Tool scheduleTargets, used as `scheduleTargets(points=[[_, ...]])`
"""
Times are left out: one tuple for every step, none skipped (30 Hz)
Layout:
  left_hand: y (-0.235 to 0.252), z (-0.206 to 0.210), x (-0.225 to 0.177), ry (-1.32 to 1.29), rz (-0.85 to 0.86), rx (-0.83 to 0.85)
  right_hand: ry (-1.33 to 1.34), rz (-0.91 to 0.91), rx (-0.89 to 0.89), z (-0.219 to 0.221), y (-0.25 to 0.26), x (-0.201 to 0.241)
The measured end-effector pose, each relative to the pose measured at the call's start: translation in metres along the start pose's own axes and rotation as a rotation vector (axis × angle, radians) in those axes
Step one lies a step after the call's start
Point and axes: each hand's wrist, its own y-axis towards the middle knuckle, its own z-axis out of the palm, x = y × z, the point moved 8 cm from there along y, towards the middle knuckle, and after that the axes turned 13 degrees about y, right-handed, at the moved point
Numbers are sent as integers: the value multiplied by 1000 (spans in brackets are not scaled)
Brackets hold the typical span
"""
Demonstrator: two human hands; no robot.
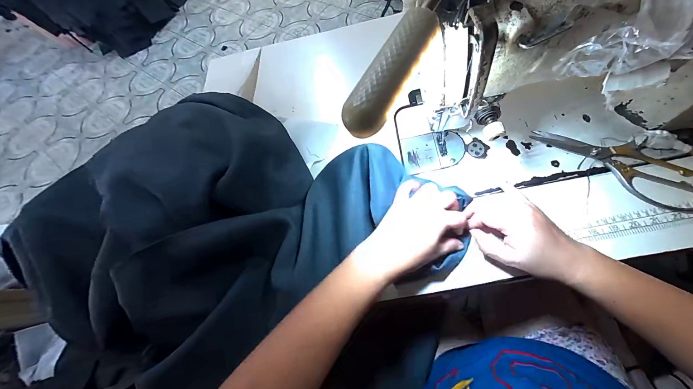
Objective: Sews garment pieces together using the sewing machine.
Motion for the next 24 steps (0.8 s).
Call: scheduleTargets(points=[[-8,7,9,-78,-68,-76,40,11,23,1,3,-2],[-17,11,10,-100,-155,-144,65,16,62,3,7,-4],[-24,12,4,-73,-240,-197,90,28,122,5,10,-5],[-29,11,-4,-19,-317,-237,118,49,197,8,12,-7],[-32,10,-12,60,-371,-278,129,58,259,9,16,-8],[-31,8,-16,148,-402,-315,122,45,284,9,23,-10],[-26,7,-16,210,-417,-329,99,38,293,7,30,-13],[-20,6,-10,220,-428,-313,58,42,285,5,37,-16],[-13,4,-1,185,-443,-271,15,72,282,2,45,-21],[-4,2,11,146,-467,-214,-18,118,278,-1,54,-26],[5,0,22,114,-500,-160,-24,187,280,-4,64,-32],[13,-1,33,88,-540,-116,-30,251,265,-7,72,-41],[20,-1,43,81,-580,-104,-34,317,250,-9,80,-52],[26,0,52,76,-620,-94,-40,380,228,-11,86,-63],[31,-1,59,64,-660,-84,-54,419,203,-13,89,-72],[35,-2,63,46,-694,-79,-77,450,186,-15,91,-80],[38,-4,67,22,-720,-80,-99,481,188,-16,92,-85],[40,-5,70,4,-738,-72,-109,498,184,-18,91,-89],[41,-4,73,-11,-745,-60,-99,488,162,-19,90,-89],[41,-5,75,-13,-733,-90,-86,477,144,-21,89,-89],[41,-5,77,-15,-716,-130,-88,467,142,-21,88,-88],[40,-5,79,-21,-707,-148,-95,475,150,-22,88,-87],[39,-4,80,-33,-708,-148,-98,486,147,-23,88,-85],[38,-4,81,-41,-710,-143,-88,491,133,-24,87,-84]])
